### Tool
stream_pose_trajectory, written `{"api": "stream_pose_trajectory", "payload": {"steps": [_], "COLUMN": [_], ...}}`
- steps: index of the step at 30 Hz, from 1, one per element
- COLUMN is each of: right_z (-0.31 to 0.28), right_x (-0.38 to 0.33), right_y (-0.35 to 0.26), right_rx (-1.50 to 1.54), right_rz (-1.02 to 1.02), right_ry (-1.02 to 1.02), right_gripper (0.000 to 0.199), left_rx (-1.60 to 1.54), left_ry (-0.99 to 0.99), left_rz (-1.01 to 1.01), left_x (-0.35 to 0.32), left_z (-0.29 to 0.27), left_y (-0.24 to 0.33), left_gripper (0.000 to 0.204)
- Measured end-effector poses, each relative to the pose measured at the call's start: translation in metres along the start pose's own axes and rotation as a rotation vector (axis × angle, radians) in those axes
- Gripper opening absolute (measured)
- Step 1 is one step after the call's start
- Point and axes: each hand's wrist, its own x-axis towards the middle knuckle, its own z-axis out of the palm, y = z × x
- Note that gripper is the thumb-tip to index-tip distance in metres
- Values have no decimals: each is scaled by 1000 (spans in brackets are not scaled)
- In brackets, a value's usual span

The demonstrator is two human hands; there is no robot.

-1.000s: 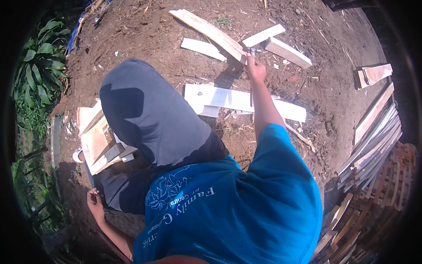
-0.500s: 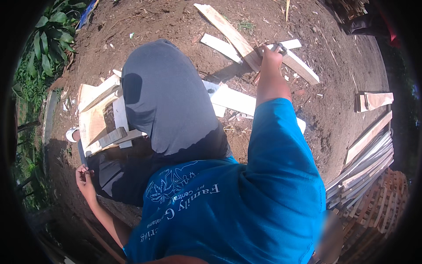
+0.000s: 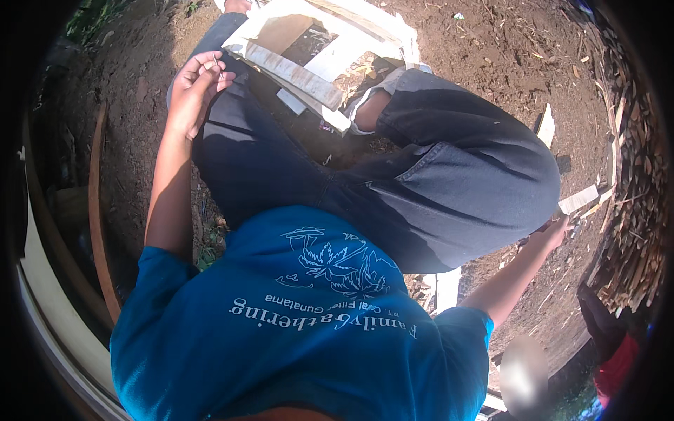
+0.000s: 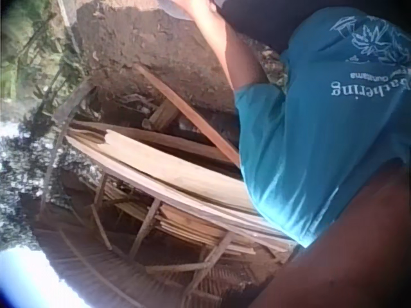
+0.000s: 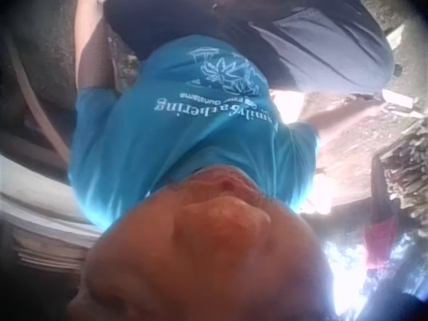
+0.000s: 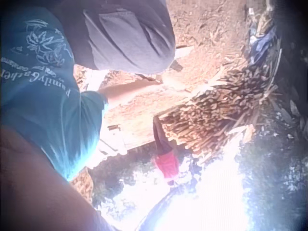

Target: The person nails together small wooden pieces to assemble a frame and then retrieves a long board from a pile of lumber.

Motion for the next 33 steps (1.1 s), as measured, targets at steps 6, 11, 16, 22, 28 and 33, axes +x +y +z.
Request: {"api": "stream_pose_trajectory", "payload": {"steps": [6,11,16,22,28,33], "right_z": [66,174,254,333,421,430], "right_x": [-60,-90,-193,-279,-264,-272], "right_y": [-113,-171,-185,-144,-87,-63], "right_rx": [-159,-62,-244,-385,-533,-513], "right_rz": [-582,-665,-696,-610,-541,-839], "right_ry": [-328,-958,-1470,-1907,-1854,-1756], "right_gripper": [46,44,42,43,34,25], "left_rx": [64,109,78,133,204,291], "left_ry": [-20,60,87,95,36,7], "left_rz": [54,91,135,132,165,161], "left_x": [8,10,17,23,30,29], "left_z": [28,39,38,46,51,52], "left_y": [-27,-46,-52,-54,-64,-59], "left_gripper": [28,33,32,27,20,21]}}
